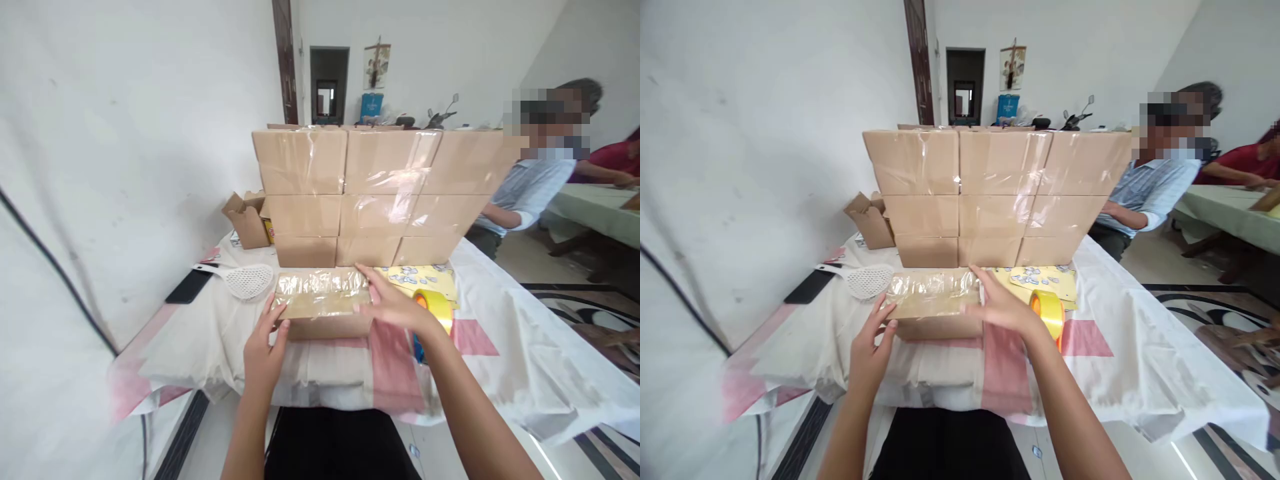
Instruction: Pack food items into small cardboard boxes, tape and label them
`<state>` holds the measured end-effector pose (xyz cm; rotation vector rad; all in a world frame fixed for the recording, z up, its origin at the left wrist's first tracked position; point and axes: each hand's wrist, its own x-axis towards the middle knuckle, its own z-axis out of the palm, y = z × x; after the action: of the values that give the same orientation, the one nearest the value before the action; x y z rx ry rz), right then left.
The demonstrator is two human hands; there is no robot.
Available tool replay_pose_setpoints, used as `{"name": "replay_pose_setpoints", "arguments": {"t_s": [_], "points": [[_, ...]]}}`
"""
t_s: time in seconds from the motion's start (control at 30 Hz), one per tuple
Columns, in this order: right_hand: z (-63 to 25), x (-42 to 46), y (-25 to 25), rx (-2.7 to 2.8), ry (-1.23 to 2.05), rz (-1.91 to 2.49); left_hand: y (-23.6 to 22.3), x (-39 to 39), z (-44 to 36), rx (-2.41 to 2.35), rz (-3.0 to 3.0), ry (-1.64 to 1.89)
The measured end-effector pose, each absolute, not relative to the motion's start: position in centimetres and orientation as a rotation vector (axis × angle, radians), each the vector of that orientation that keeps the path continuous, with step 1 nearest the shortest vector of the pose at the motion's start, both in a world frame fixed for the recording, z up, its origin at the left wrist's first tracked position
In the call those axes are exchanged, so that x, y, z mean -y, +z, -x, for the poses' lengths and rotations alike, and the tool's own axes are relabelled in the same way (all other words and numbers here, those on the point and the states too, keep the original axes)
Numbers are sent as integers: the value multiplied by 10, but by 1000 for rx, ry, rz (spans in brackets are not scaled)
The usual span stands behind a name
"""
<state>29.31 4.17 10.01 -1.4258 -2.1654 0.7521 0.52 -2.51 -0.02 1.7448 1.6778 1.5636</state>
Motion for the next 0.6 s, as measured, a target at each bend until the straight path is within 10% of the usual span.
{"name": "replay_pose_setpoints", "arguments": {"t_s": [0.4,0.6], "points": [[-313,32,44,1799,736,1146,-40,22,-9,-1540,-1340,1992],[-394,63,66,1253,586,1092,-57,15,-2,-1876,-1337,1589]]}}
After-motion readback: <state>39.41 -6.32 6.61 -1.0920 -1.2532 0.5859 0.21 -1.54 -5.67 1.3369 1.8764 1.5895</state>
